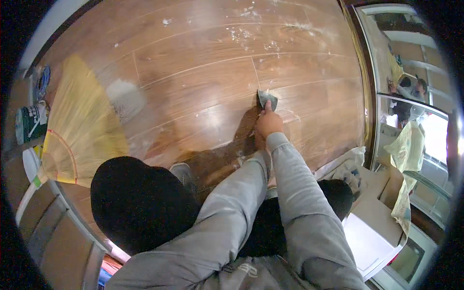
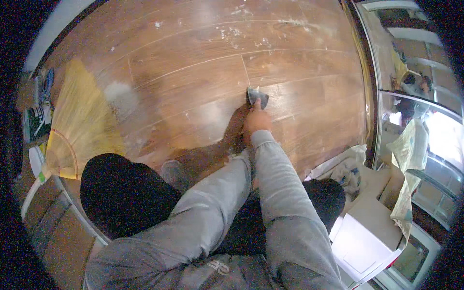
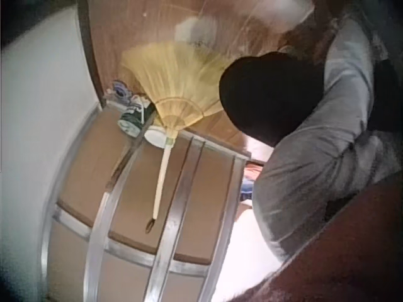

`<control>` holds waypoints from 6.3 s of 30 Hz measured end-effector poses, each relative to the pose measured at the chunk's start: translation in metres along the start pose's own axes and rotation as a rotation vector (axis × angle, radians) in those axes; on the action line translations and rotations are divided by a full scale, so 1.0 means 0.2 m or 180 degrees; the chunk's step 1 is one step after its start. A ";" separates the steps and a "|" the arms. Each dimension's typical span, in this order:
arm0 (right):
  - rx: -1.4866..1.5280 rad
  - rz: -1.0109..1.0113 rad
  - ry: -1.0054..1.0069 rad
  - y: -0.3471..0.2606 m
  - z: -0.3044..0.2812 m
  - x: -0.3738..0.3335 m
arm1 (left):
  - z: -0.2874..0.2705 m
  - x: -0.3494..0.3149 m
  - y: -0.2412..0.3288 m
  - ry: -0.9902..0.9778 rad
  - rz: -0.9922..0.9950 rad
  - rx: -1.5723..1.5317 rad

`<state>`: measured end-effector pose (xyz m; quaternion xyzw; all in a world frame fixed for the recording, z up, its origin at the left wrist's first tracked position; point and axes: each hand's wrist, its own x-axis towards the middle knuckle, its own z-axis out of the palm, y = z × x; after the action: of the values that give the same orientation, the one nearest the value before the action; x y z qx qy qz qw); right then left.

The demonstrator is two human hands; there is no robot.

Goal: The person is sitting on a wooden floor and using a scraper to remove white residue from the surface. They work methodically across different sections, occasionally adjusting their position to reach new areas.

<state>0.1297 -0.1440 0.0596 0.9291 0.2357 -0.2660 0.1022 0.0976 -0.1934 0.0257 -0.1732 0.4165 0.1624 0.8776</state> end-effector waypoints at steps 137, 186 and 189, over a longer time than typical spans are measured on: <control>-0.2083 -0.1932 0.0147 0.20 -0.69 0.72 | -0.10 0.02 0.34 -0.0742 0.0412 0.3642; 0.0763 -0.0497 0.0030 0.35 0.23 0.46 | 0.13 0.15 0.28 0.1143 0.1579 0.4530; 0.1082 -0.0254 -0.0458 0.27 0.11 0.48 | 0.19 0.13 0.32 0.1034 0.1421 0.3972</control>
<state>0.2188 -0.1607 -0.0069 0.9015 0.2162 -0.3715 -0.0503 0.1104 -0.1159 0.0174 0.4332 0.5844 0.0409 0.6849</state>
